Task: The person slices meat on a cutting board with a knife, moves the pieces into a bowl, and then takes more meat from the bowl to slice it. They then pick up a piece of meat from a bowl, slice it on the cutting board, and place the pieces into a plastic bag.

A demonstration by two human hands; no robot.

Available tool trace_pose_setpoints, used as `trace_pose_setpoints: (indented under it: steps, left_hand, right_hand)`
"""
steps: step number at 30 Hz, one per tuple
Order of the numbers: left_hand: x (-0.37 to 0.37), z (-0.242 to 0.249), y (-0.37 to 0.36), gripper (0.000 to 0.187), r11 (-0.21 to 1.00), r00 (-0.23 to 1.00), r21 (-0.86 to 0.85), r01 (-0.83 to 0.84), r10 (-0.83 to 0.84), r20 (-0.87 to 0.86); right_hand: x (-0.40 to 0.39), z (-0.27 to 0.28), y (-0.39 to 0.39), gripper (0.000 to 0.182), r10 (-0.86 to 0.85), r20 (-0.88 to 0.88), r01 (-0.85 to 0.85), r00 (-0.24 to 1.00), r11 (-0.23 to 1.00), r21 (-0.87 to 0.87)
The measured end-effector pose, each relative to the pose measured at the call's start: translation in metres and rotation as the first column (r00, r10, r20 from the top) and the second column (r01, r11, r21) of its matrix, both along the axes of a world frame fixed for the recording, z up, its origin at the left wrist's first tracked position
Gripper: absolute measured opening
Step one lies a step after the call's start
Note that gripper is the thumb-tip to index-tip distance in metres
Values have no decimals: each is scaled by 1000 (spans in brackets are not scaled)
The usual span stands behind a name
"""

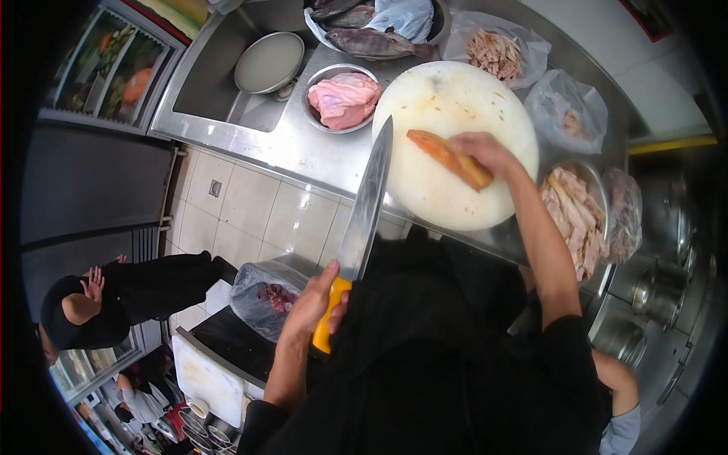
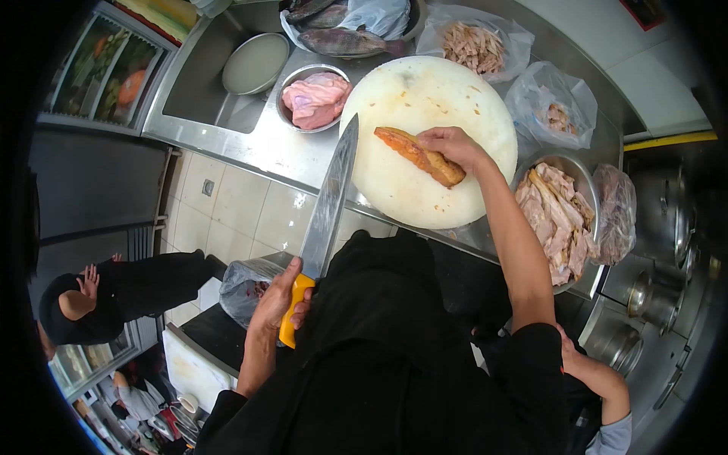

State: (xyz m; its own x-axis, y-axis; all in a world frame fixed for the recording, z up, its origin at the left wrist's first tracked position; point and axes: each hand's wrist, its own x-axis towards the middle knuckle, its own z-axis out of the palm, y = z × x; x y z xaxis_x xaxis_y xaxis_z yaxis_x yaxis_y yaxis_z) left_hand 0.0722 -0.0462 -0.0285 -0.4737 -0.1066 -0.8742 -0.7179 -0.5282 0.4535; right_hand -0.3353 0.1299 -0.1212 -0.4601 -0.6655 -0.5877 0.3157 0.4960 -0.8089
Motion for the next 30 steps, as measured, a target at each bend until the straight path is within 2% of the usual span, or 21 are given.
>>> trace_pose_setpoints:
  steps: [4, 7, 10, 13, 16, 19, 23, 26, 30]
  left_hand:
    - [1, 1, 1, 71, 1000, 1000, -16, 7, -7, 22]
    - [1, -1, 0, 71, 1000, 999, -18, 15, -14, 29]
    - [2, 0, 0, 72, 1000, 1000, -15, 23, -23, 20]
    - [4, 0, -1, 72, 999, 1000, -28, 19, -19, 2]
    - [6, -2, 0, 72, 999, 1000, -40, 3, -3, -5]
    - [7, -4, 0, 72, 999, 1000, -50, 2, -2, -16]
    - [5, -4, 1, 71, 999, 1000, -48, 17, -17, 8]
    - [1, -6, 2, 72, 999, 1000, -39, 25, -25, 2]
    - [-1, -7, 2, 72, 998, 998, -38, 59, -59, 6]
  right_hand:
    - [19, 10, -2, 54, 129, -331, -147, 935, 989, -29]
    - [22, 10, -6, 57, 200, -426, -216, 883, 976, 12]
    - [29, 26, -11, 57, 275, -361, -243, 891, 961, 131]
    - [47, 17, -12, 51, 174, -695, -177, 698, 982, 68]
    - [68, 30, -12, 40, 134, -947, -144, 292, 985, 95]
    - [86, 20, -8, 35, 149, -944, -184, 294, 978, 97]
    - [103, 9, -11, 35, 76, -980, -140, 184, 989, 50]
    - [101, -2, -16, 31, 14, -987, -168, 158, 986, -13]
    - [105, -4, -20, 27, 32, -988, -143, 151, 990, 11]
